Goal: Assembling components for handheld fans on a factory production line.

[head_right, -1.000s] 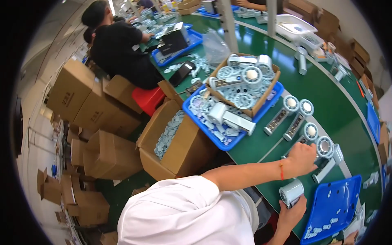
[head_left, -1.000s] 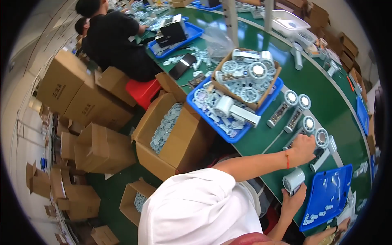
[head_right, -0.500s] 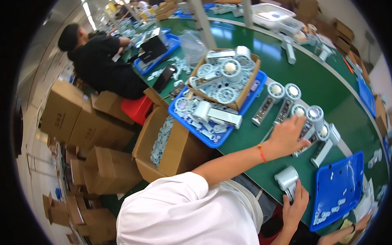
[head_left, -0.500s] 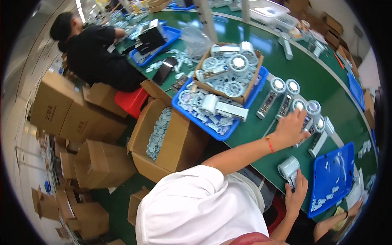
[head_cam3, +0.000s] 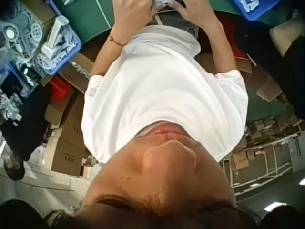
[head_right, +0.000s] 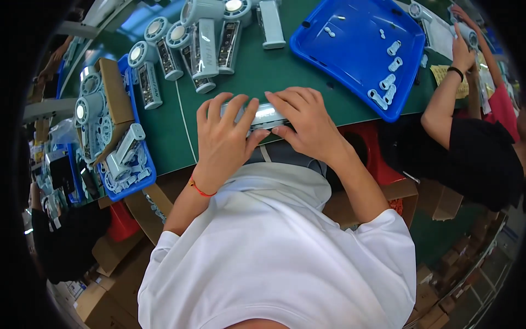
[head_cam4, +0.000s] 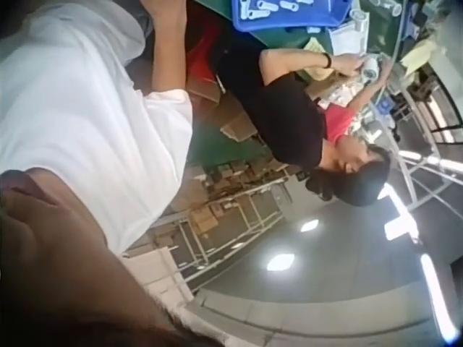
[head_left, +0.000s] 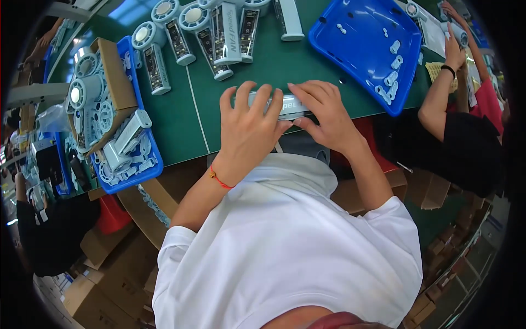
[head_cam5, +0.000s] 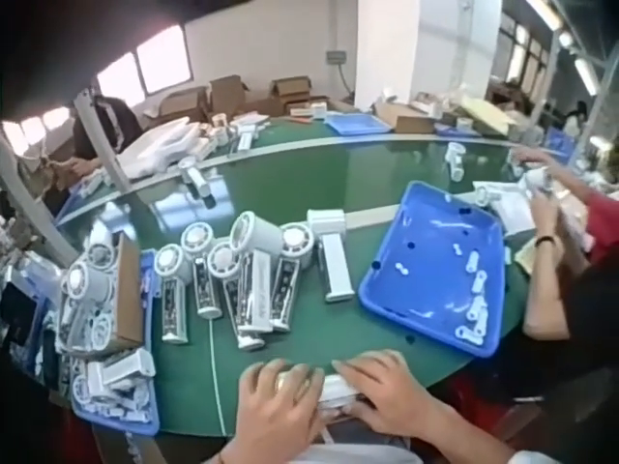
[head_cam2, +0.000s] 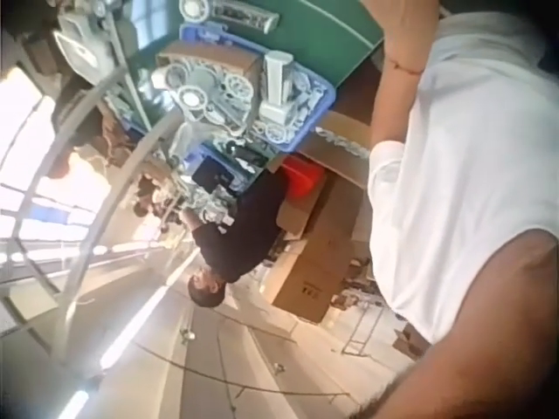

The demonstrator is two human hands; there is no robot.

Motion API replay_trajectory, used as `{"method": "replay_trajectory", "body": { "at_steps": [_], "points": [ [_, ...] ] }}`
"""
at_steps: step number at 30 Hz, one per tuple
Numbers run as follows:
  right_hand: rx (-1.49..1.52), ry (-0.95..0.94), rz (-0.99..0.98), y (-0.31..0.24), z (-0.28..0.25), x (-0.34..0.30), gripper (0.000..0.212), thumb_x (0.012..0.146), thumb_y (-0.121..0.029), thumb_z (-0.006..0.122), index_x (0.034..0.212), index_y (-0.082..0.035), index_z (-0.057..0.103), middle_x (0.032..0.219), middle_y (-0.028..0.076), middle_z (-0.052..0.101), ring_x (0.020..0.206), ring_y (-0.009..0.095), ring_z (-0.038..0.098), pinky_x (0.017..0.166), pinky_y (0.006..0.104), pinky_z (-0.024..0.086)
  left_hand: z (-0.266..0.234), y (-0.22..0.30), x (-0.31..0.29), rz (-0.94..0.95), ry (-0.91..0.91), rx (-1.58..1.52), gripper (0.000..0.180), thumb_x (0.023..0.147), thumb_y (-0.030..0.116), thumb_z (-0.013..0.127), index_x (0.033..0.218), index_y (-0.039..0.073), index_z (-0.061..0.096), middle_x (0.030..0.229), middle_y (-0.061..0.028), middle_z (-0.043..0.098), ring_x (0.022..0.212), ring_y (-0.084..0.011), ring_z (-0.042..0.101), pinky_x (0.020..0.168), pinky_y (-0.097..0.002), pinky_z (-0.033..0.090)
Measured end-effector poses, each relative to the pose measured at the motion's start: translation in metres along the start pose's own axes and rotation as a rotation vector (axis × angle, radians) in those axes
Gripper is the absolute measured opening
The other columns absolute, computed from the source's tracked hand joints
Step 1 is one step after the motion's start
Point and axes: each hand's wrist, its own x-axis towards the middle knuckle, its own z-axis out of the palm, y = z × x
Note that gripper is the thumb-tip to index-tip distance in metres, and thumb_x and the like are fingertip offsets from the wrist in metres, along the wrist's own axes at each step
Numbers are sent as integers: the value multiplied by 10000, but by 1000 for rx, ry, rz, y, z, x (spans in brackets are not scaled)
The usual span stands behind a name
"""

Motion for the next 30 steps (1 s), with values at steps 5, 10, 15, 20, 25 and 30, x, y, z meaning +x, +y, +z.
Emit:
{"method": "replay_trajectory", "body": {
  "at_steps": [5, 10, 15, 20, 25, 30],
  "points": [
    [7, 81, -32, -1, 9, -6, 525, 668, -141, 654, 1167, -39, 524, 1091, 113, 555, 1011, 294, 500, 888, 396, 361, 4, 7, -3, 13, -30, 55, 443, 612, 246, 723, 983, 48, 583, 1000, -54, 535, 969, -271, 473, 817, -443, 354],
    [25, 178, -62, 2, 13, -6, 480, 655, -139, 659, 1111, -26, 559, 1034, 115, 579, 949, 298, 531, 850, 392, 387, 1, 9, -1, 8, -19, 23, 390, 687, 216, 654, 1021, 31, 573, 1007, -73, 560, 926, -288, 484, 790, -411, 366],
    [-36, 116, -94, 5, 12, -4, 513, 654, -131, 666, 1136, -19, 531, 1074, 116, 552, 963, 294, 520, 842, 394, 393, 7, 4, -2, 14, 1, 37, 414, 628, 215, 695, 986, 43, 578, 968, -54, 549, 896, -269, 483, 769, -411, 370],
    [-126, 83, -153, 8, 20, -6, 533, 659, -146, 667, 1150, -14, 508, 1100, 119, 523, 976, 297, 508, 843, 405, 393, 10, 2, 1, 1, -61, 59, 427, 571, 225, 731, 933, 48, 591, 915, -34, 537, 853, -254, 483, 748, -413, 378],
    [-159, 171, -112, -1, 23, -8, 541, 639, -165, 687, 1132, -21, 519, 1066, 126, 539, 962, 294, 512, 845, 400, 391, 12, 4, -2, 8, 53, 89, 444, 553, 235, 746, 932, 62, 595, 904, -22, 546, 829, -246, 485, 743, -415, 380],
    [20, 132, -27, 1, 10, -13, 553, 680, -157, 684, 1178, -7, 493, 1077, 152, 537, 975, 301, 512, 845, 381, 408, -4, 3, 1, 4, 123, 34, 581, 579, 286, 754, 1072, 54, 553, 1059, -81, 499, 935, -272, 470, 799, -416, 375]
  ]
}}
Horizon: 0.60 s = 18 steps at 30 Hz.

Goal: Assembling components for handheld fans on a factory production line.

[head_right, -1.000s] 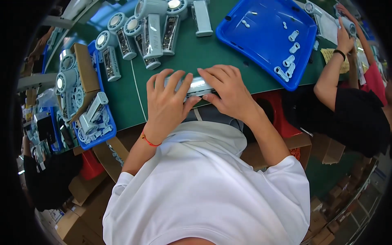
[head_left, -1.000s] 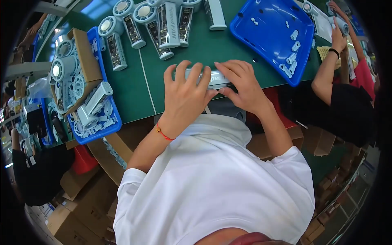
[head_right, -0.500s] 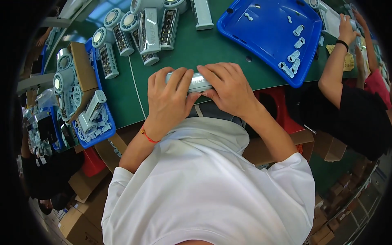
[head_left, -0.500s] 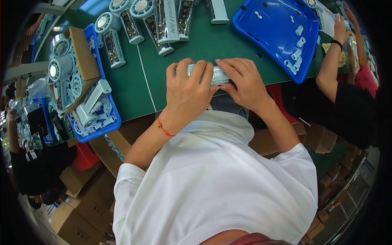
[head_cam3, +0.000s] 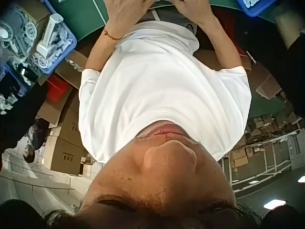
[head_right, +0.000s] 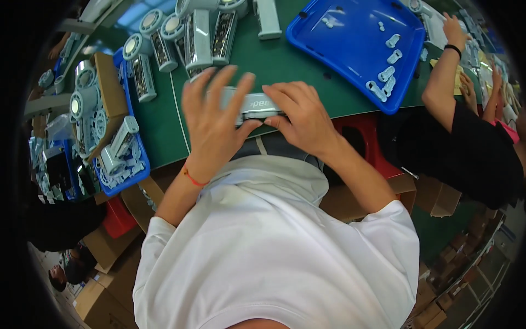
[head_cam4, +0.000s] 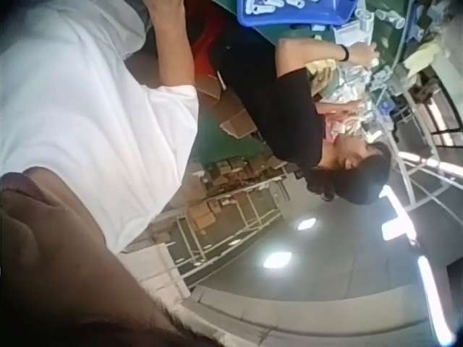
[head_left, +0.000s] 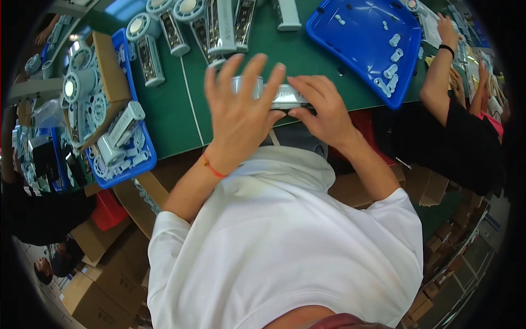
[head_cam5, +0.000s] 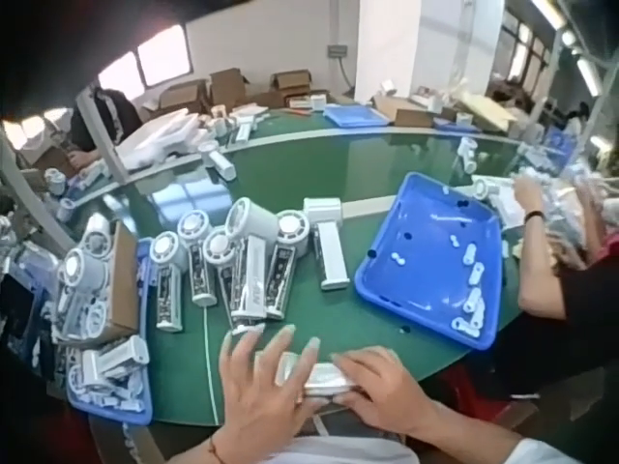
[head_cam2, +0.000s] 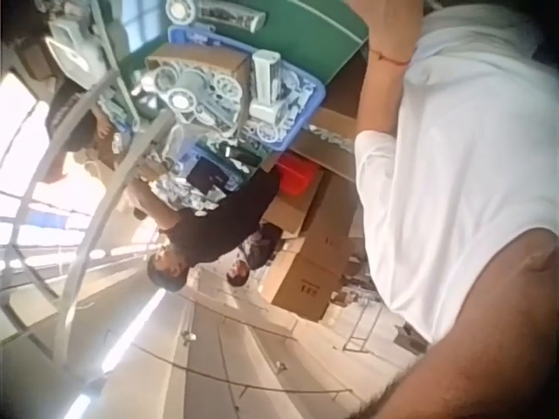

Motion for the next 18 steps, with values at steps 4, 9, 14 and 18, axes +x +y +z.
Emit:
{"method": "replay_trajectory", "body": {
  "at_steps": [4, 9, 14, 18],
  "points": [
    [533, 155, 290, -38, -7, 8, 485, 798, -213, 620, 1217, -5, 490, 1138, 157, 538, 1022, 288, 508, 880, 338, 406, -6, 22, -14, -640, 310, -1451, 875, 713, 402, 717, 1335, 14, 240, 1262, -138, 359, 1106, -205, 396, 840, -336, 388],
    [-422, 315, 394, 3, -101, 36, 160, 827, -93, 519, 937, -59, 629, 965, 116, 595, 772, 303, 586, 719, 359, 455, -44, 0, 25, -771, 104, -1175, 434, 761, 99, 610, 1135, -8, 418, 1026, -115, 514, 847, -179, 530, 705, -281, 438],
    [-760, -191, 407, 91, -140, -4, 258, 664, 55, 534, 891, -58, 583, 865, 121, 557, 828, 324, 525, 728, 406, 434, -66, -106, 155, -409, 200, -326, 405, 711, 227, 605, 1007, -43, 548, 885, -180, 603, 771, -275, 587, 722, -346, 463],
    [-615, -280, 318, 94, -139, 14, 224, 586, 78, 574, 779, -36, 585, 810, 119, 574, 829, 320, 525, 729, 399, 432, -19, -173, 279, -571, -307, -112, 472, 668, 350, 584, 985, 0, 607, 953, -192, 622, 836, -319, 610, 738, -365, 479]
  ]
}}
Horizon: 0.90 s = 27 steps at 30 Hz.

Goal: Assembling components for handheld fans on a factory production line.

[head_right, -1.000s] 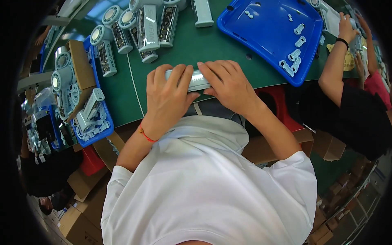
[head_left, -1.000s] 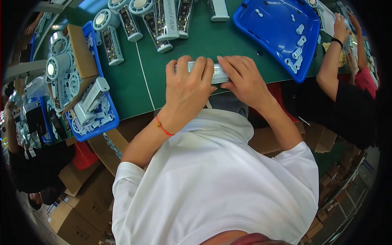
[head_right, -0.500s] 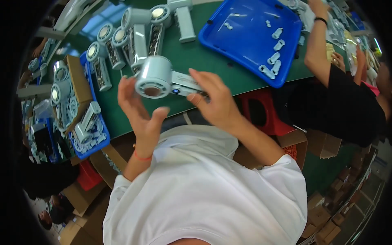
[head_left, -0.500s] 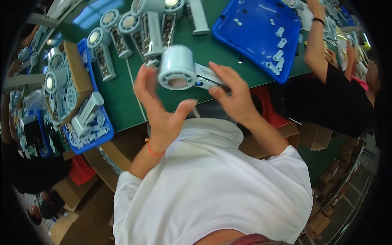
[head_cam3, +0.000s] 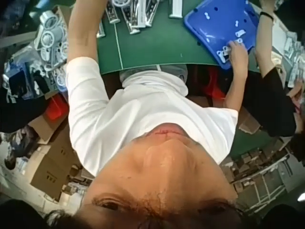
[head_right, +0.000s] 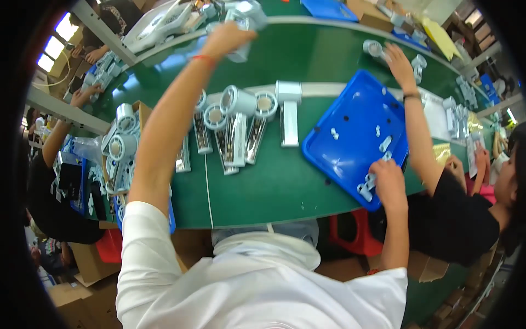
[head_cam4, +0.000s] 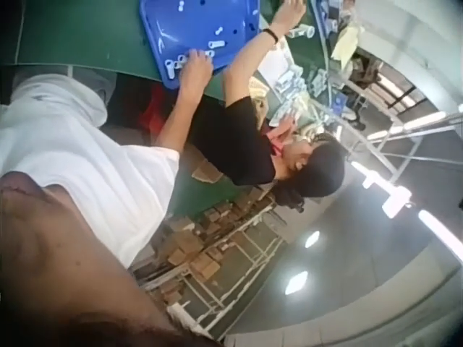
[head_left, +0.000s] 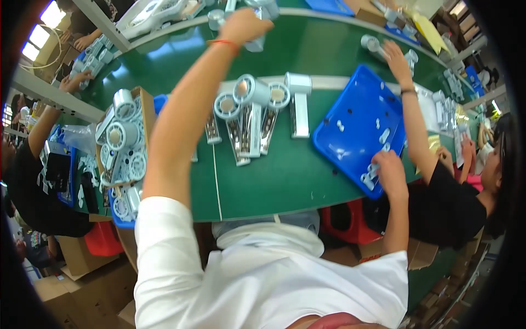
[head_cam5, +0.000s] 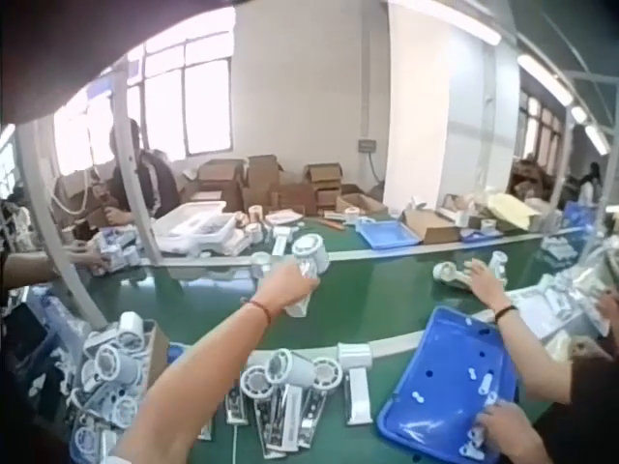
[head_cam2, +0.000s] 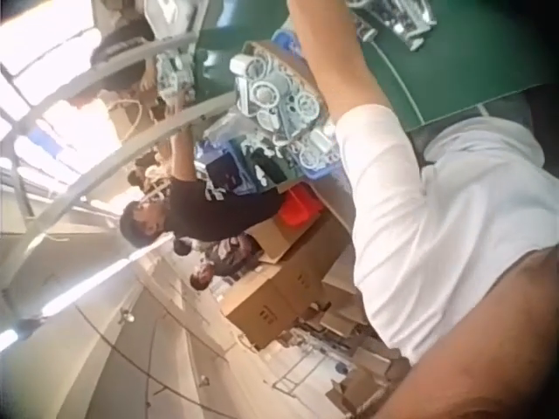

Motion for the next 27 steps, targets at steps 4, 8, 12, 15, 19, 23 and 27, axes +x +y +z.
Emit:
{"method": "replay_trajectory", "body": {
  "at_steps": [4, 8, 12, 15, 19, 23, 27],
  "points": [
    [25, -67, 70, -7, -3, -4, 234, 616, 38, 605, 834, -43, 593, 828, 134, 580, 814, 332, 546, 720, 415, 432, 106, 11, 105, -55, -47, 67, 452, 701, 287, 555, 1080, 44, 594, 1168, -161, 552, 1057, -286, 557, 863, -347, 456],
    [194, -20, 94, -13, 11, 9, 327, 693, 30, 573, 1006, -66, 578, 814, 130, 557, 760, 320, 550, 696, 395, 445, 128, 7, 117, -59, 35, 243, 580, 695, 428, 616, 1120, 37, 560, 1188, -159, 526, 1084, -296, 531, 865, -359, 447],
    [336, 129, 183, -23, 7, 13, 323, 749, 39, 532, 1047, -76, 583, 841, 124, 529, 743, 284, 559, 658, 346, 454, 67, -32, 144, -446, 471, 145, 745, 596, 554, 687, 1124, 68, 486, 1076, -109, 513, 1084, -258, 474, 814, -396, 440],
    [438, 222, 267, -34, 7, 28, 264, 749, 21, 566, 998, -63, 590, 884, 120, 521, 727, 270, 557, 643, 334, 450, 96, -61, 149, -760, 392, -14, 949, 586, 389, 754, 1310, 65, 231, 1093, -139, 525, 1020, -291, 545, 840, -392, 458],
    [478, 272, 213, -32, 11, 37, 259, 751, 6, 593, 1007, -33, 574, 908, 123, 558, 774, 245, 576, 644, 324, 460, 95, -118, 178, -634, 247, -375, 982, 614, 147, 730, 1298, -40, 51, 1183, -251, 464, 1080, -311, 523, 903, -380, 443],
    [1123, 258, 337, -64, -2, 42, 257, 806, 17, 547, 1061, -2, 539, 946, 90, 586, 826, 149, 583, 639, 269, 463, 30, -148, 128, -255, 421, -1540, 285, 676, -93, 619, 938, -70, 509, 912, -149, 575, 822, -291, 605, 724, -428, 516],
    [1405, 127, 40, -99, 6, 41, 288, 793, 53, 548, 1078, 10, 532, 1037, 71, 499, 801, 118, 566, 643, 213, 443, -73, -131, 18, 322, -222, -1876, 257, 830, 133, 509, 978, -77, 517, 904, -153, 587, 839, -252, 576, 793, -346, 476]
  ]
}}
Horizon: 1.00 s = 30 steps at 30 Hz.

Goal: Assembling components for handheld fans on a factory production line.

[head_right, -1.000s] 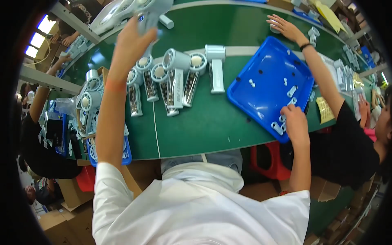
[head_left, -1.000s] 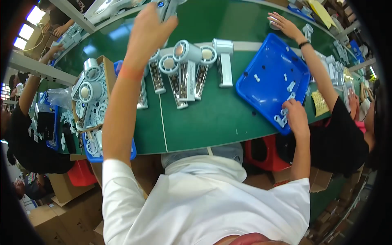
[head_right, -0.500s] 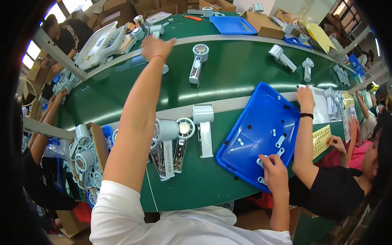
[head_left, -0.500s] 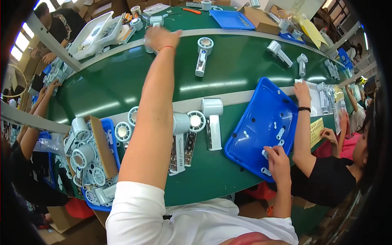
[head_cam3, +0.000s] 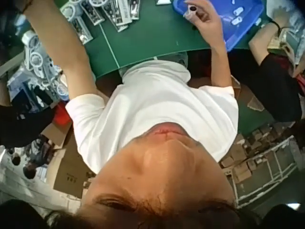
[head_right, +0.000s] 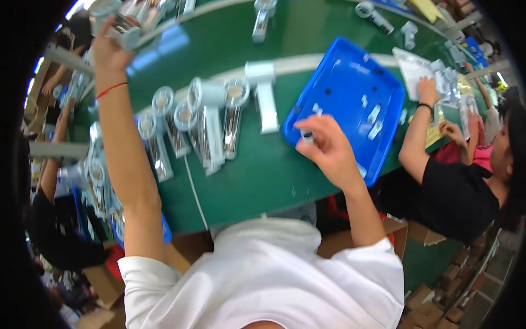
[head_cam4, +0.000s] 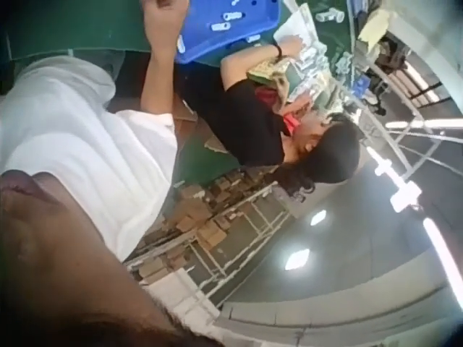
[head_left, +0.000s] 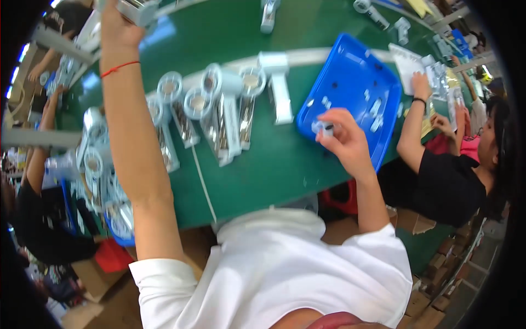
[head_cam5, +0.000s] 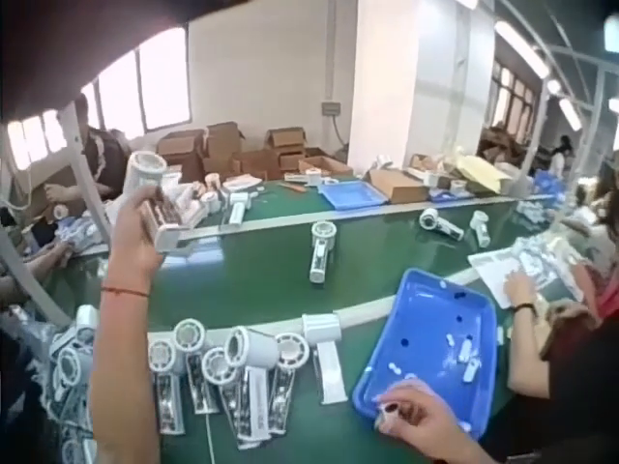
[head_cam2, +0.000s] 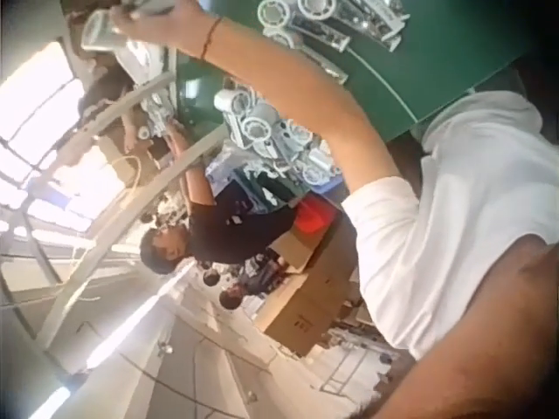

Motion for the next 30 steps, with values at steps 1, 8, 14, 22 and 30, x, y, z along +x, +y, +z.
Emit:
{"method": "replay_trajectory", "body": {
  "at_steps": [1, 8, 14, 22, 30],
  "points": [
    [-80, -80, 17, 3, 7, -4, 294, 793, 56, 549, 1083, 12, 529, 1058, 73, 477, 795, 115, 561, 642, 210, 439, 22, 2, -30, 46, 105, 85, 266, 832, 140, 510, 979, -82, 516, 885, -150, 586, 827, -244, 575, 787, -329, 476],
    [113, -127, 183, 19, 58, -21, 349, 813, -18, 543, 1158, 0, 498, 935, 85, 582, 887, 152, 602, 635, 222, 448, 147, -160, -262, -89, 335, 283, 494, 761, 222, 622, 1163, 19, 418, 1033, -118, 523, 735, -187, 585, 617, -318, 520],
    [284, -78, 187, 8, 70, -43, 351, 791, -2, 583, 1138, 14, 535, 984, 117, 609, 861, 183, 616, 676, 253, 485, 137, -219, -302, -307, 341, 206, 537, 808, 102, 578, 1267, 7, 317, 1012, -108, 506, 754, -152, 566, 641, -278, 490],
    [191, 17, 266, 7, 84, -50, 327, 760, -7, 646, 1070, 62, 568, 902, 120, 636, 788, 141, 608, 700, 249, 494, 123, -242, -300, -176, 167, 679, 749, 775, 251, 678, 1309, -51, 250, 1158, -137, 460, 1029, -214, 479, 859, -294, 407],
    [-182, 83, 167, 10, 83, -56, 273, 760, -14, 648, 1016, 67, 606, 839, 101, 646, 722, 112, 598, 647, 231, 492, 131, -246, -292, -59, 107, 1080, 842, 681, 237, 747, 1295, -67, 259, 1180, -213, 456, 1058, -316, 489, 889, -363, 400]
  ]
}}
